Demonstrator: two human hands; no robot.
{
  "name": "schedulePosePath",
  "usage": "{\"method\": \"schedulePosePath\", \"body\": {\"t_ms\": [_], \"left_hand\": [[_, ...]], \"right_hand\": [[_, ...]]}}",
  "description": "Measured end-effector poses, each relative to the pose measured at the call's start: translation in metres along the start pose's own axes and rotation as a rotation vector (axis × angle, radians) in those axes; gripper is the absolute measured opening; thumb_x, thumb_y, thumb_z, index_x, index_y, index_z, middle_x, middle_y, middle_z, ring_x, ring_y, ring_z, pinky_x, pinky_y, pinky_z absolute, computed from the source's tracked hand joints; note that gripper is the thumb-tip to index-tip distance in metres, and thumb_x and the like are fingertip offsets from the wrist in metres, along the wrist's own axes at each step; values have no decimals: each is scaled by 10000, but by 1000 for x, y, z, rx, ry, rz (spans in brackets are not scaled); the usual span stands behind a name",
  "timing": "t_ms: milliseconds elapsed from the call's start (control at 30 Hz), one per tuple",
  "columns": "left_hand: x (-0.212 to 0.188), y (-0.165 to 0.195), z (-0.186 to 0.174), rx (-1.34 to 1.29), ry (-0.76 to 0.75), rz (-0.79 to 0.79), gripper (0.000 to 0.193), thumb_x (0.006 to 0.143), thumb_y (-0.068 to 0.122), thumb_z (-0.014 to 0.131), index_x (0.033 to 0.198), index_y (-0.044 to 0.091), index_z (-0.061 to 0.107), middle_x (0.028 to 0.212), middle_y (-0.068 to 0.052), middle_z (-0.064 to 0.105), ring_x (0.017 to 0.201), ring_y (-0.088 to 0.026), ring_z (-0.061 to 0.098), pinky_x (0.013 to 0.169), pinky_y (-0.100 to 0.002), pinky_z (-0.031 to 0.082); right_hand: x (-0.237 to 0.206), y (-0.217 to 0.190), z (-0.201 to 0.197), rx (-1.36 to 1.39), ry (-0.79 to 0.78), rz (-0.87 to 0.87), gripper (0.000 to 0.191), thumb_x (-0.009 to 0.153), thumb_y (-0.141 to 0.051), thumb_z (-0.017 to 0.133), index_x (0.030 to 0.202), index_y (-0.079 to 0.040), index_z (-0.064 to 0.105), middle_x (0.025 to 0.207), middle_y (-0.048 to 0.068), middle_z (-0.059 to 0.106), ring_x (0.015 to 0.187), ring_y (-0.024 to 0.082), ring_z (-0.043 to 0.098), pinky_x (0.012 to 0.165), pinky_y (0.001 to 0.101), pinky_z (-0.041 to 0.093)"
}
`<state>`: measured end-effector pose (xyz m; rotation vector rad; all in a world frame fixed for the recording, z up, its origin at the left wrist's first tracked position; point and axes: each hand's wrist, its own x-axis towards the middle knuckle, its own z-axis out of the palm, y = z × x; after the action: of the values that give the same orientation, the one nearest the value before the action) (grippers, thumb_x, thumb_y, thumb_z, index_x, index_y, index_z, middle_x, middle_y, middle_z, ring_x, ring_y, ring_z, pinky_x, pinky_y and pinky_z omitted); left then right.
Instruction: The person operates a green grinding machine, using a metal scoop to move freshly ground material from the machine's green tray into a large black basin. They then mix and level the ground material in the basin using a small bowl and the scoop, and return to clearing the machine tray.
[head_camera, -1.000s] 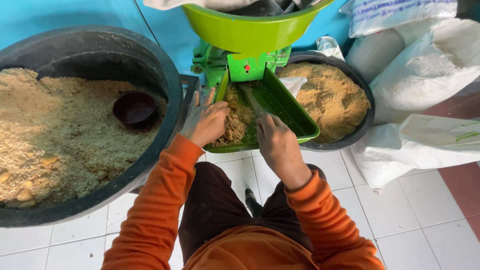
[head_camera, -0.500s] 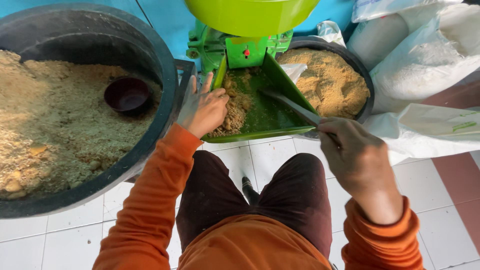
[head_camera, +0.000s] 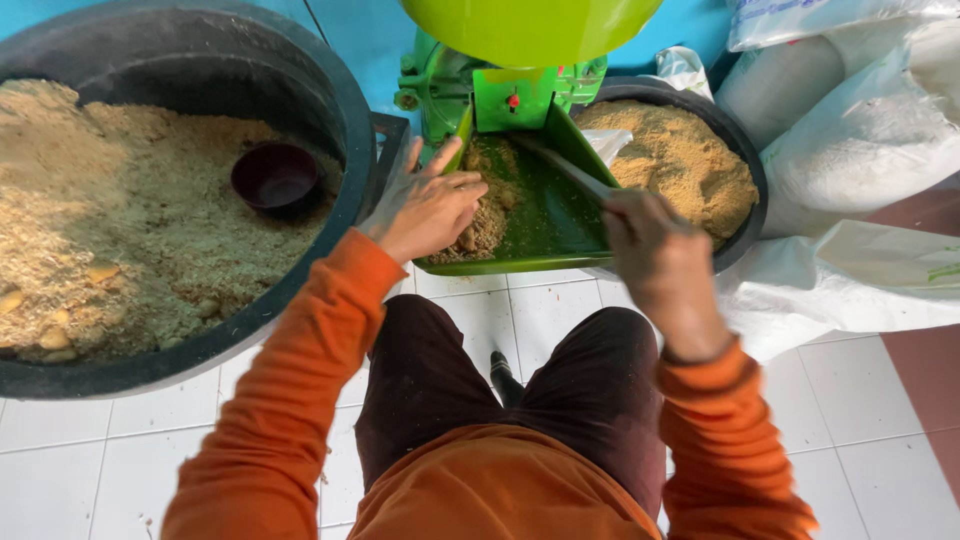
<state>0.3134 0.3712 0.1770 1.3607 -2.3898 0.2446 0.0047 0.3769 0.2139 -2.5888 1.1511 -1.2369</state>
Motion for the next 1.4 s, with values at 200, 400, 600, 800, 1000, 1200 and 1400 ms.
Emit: {"method": "schedulePosePath", "body": {"t_ms": [200, 400, 600, 800, 1000, 1200, 1400], "left_hand": [[-3, -1, -35, -13, -449, 157, 123, 749, 307, 793, 773, 188, 775, 805, 45, 708, 981, -209, 572, 897, -452, 376], [33, -11, 34, 192, -241, 270, 149, 715, 44, 738, 718, 194, 735, 777, -19, 703, 1000, -262, 597, 974, -493, 417], [45, -28, 34, -4, -269, -89, 251, 1009, 114, 648, 771, 98, 726, 834, -91, 688, 992, -267, 608, 1101, -559, 377], [-7, -11, -26, -351, 21, -107, 107, 973, 101, 681, 1044, 38, 729, 943, -116, 726, 878, -303, 673, 840, -451, 519], [-45, 23, -50, -495, 312, -163, 218, 998, 31, 612, 1206, 12, 677, 1045, -158, 712, 874, -307, 705, 751, -383, 559], [-73, 30, -50, -400, 453, -326, 199, 1012, 35, 680, 1211, 43, 686, 1025, -129, 723, 747, -289, 704, 640, -370, 537], [-85, 30, -47, -479, 491, -358, 212, 1012, 40, 673, 1224, 48, 676, 1064, -127, 720, 786, -263, 728, 665, -353, 555]], "right_hand": [[-34, -8, -89, 159, -33, 251, 143, 1020, 47, 744, 1142, 29, 671, 1121, 135, 746, 880, 138, 726, 732, 235, 604], [-51, -15, -114, 317, 50, 425, 105, 1057, 34, 708, 1128, 54, 634, 1154, 139, 745, 857, 91, 718, 753, 205, 592], [-50, -5, -134, 454, 2, 469, 135, 1044, -28, 711, 1137, -5, 615, 1096, 107, 728, 819, 87, 703, 732, 207, 572], [3, -4, -153, 264, -341, 326, 121, 995, -97, 680, 1096, -39, 645, 919, 75, 693, 723, 118, 682, 668, 254, 561], [60, -75, -105, -11, -379, -221, 135, 932, -11, 725, 987, 49, 618, 858, 156, 726, 681, 169, 711, 508, 267, 555], [88, -112, -91, -2, -205, -256, 195, 1083, 52, 715, 1080, 108, 528, 1000, 197, 711, 853, 203, 723, 691, 290, 593], [89, -101, -106, 236, -389, -28, 220, 984, -67, 662, 1109, 28, 508, 903, 95, 687, 759, 116, 729, 654, 251, 571]]}}
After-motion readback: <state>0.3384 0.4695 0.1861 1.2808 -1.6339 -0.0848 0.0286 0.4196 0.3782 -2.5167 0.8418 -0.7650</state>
